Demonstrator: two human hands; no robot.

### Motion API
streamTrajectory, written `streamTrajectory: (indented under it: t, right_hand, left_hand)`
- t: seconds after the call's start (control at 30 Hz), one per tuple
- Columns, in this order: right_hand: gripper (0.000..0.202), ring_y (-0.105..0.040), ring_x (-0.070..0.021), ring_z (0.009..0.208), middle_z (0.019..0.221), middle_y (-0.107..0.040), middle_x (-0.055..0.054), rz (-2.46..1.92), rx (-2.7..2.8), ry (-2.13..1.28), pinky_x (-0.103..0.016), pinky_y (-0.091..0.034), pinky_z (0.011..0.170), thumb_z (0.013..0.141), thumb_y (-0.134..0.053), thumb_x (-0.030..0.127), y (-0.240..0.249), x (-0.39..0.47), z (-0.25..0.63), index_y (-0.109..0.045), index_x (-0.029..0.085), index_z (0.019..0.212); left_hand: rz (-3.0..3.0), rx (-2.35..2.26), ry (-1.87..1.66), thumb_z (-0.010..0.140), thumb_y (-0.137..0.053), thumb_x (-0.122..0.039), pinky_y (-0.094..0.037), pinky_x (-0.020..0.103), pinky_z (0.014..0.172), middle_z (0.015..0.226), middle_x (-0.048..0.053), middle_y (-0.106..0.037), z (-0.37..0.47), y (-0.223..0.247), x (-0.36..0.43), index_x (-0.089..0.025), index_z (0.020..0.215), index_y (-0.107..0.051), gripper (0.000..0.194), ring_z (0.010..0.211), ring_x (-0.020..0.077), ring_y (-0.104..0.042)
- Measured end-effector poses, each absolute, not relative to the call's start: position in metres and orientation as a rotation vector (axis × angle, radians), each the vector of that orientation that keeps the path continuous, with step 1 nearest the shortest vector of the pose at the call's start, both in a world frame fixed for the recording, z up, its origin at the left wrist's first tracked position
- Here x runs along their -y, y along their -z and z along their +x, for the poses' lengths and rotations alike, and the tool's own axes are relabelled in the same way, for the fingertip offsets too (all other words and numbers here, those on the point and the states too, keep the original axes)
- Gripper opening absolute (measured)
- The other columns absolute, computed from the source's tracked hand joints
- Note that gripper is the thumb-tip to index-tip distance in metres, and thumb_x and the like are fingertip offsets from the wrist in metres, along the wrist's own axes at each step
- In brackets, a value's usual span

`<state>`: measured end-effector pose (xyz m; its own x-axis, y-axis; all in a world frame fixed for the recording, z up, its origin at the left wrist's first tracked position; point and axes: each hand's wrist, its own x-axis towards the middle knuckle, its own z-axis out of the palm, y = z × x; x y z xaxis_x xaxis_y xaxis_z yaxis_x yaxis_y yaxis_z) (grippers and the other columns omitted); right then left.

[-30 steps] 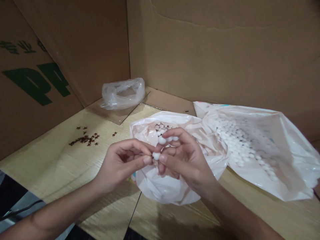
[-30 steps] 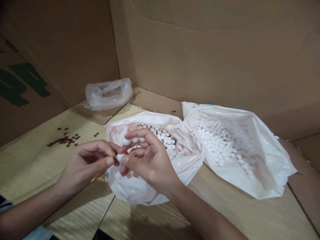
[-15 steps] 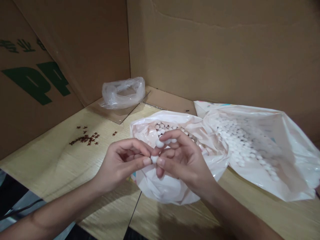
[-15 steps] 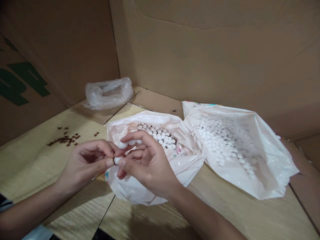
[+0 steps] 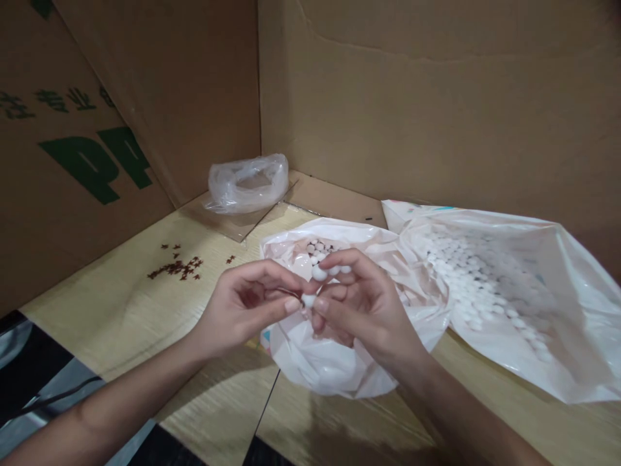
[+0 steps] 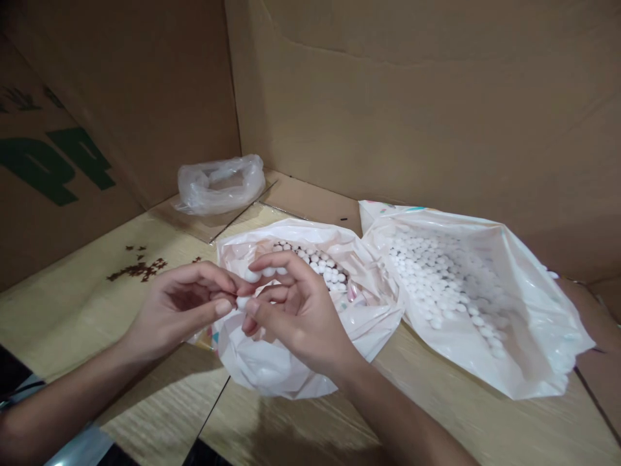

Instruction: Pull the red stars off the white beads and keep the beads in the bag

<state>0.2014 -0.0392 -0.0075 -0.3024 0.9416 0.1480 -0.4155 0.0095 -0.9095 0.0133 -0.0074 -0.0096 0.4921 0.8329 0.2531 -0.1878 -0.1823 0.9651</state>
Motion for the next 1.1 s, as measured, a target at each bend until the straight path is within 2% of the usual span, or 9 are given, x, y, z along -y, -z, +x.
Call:
streamTrajectory:
  t: [0.1, 0.2, 0.23, 0.3, 0.43, 0.57, 0.87, 1.0, 1.1]
  right_hand:
    - [0.027, -0.066, -0.0079, 0.06, 0.09, -0.066, 0.0, -0.765, 1.195, -1.392, -0.015, -0.053, 0.048, 0.084, -0.068, 0.015, 0.002, 0.034, 0.21, -0.054, 0.023, 0.106]
    - [0.027, -0.064, -0.0081, 0.057, 0.087, -0.065, 0.0, -0.94, 1.224, -1.236, -0.018, -0.054, 0.051, 0.079, -0.069, 0.014, -0.007, 0.029, 0.22, -0.054, 0.02, 0.102]
    - [0.028, -0.064, -0.0077, 0.056, 0.085, -0.065, 0.0, -0.983, 1.226, -1.201, -0.018, -0.054, 0.053, 0.077, -0.069, 0.014, -0.009, 0.028, 0.223, -0.054, 0.019, 0.101]
    - [0.031, -0.063, -0.0079, 0.055, 0.085, -0.066, -0.001, -1.049, 1.22, -1.165, -0.019, -0.054, 0.053, 0.074, -0.069, 0.013, -0.012, 0.025, 0.228, -0.055, 0.019, 0.101]
    - [0.037, -0.063, -0.01, 0.054, 0.085, -0.066, -0.002, -1.095, 1.201, -1.17, -0.022, -0.052, 0.051, 0.069, -0.07, 0.014, -0.012, 0.021, 0.233, -0.055, 0.018, 0.102]
    - [0.039, -0.061, -0.0092, 0.053, 0.083, -0.065, -0.001, -1.077, 1.2, -1.175, -0.023, -0.052, 0.053, 0.067, -0.072, 0.016, -0.012, 0.019, 0.234, -0.054, 0.017, 0.101]
    - [0.043, -0.061, -0.01, 0.055, 0.085, -0.064, -0.001, -1.1, 1.174, -1.217, -0.025, -0.052, 0.053, 0.065, -0.073, 0.02, -0.007, 0.016, 0.235, -0.054, 0.016, 0.103]
    - [0.042, -0.06, -0.009, 0.056, 0.084, -0.064, -0.001, -1.063, 1.162, -1.245, -0.023, -0.053, 0.054, 0.065, -0.074, 0.019, -0.007, 0.017, 0.235, -0.054, 0.017, 0.103]
    - [0.04, -0.06, -0.0085, 0.054, 0.083, -0.064, 0.0, -1.052, 1.165, -1.27, -0.023, -0.053, 0.053, 0.066, -0.073, 0.021, -0.009, 0.017, 0.234, -0.054, 0.017, 0.102]
  left_hand:
    - [1.611, -0.729, -1.216, 0.079, -0.071, -0.018, -0.056, 0.021, 0.077, 0.093, 0.001, -0.073, 0.0, 0.002, -0.009, -0.02, 0.091, -0.069, 0.012, 0.083, 0.0112, -0.069]
    - [1.801, -1.26, -1.321, 0.078, -0.07, -0.031, -0.054, 0.023, 0.077, 0.092, 0.004, -0.071, -0.018, -0.003, -0.031, -0.017, 0.092, -0.068, 0.02, 0.083, 0.014, -0.067]
    - [1.859, -1.481, -1.227, 0.079, -0.067, -0.034, -0.053, 0.025, 0.076, 0.093, 0.006, -0.071, -0.024, -0.003, -0.038, -0.016, 0.093, -0.068, 0.023, 0.083, 0.0155, -0.066]
    - [1.915, -1.741, -0.985, 0.076, -0.065, -0.03, -0.049, 0.028, 0.07, 0.087, 0.008, -0.071, -0.033, -0.002, -0.048, -0.015, 0.089, -0.071, 0.021, 0.077, 0.0191, -0.065]
    - [1.97, -1.983, -0.464, 0.064, -0.065, -0.019, -0.04, 0.028, 0.06, 0.072, 0.008, -0.069, -0.042, 0.006, -0.056, -0.016, 0.069, -0.071, 0.008, 0.07, 0.0237, -0.062]
    - [1.978, -2.015, -0.308, 0.067, -0.06, -0.02, -0.039, 0.027, 0.061, 0.076, 0.008, -0.069, -0.043, 0.009, -0.056, -0.016, 0.069, -0.071, 0.012, 0.072, 0.0229, -0.061]
    - [1.989, -2.0, -0.309, 0.067, -0.058, -0.019, -0.039, 0.028, 0.062, 0.075, 0.01, -0.069, -0.039, 0.006, -0.057, -0.015, 0.068, -0.071, 0.014, 0.071, 0.0233, -0.061]
    - [1.994, -2.034, -0.445, 0.071, -0.056, -0.025, -0.039, 0.028, 0.062, 0.078, 0.01, -0.069, -0.04, 0.005, -0.056, -0.014, 0.072, -0.07, 0.018, 0.075, 0.0236, -0.063]
    - [1.889, -1.838, -0.792, 0.072, -0.061, -0.032, -0.043, 0.026, 0.063, 0.078, 0.007, -0.07, -0.035, 0.002, -0.052, -0.014, 0.077, -0.069, 0.02, 0.074, 0.0197, -0.064]
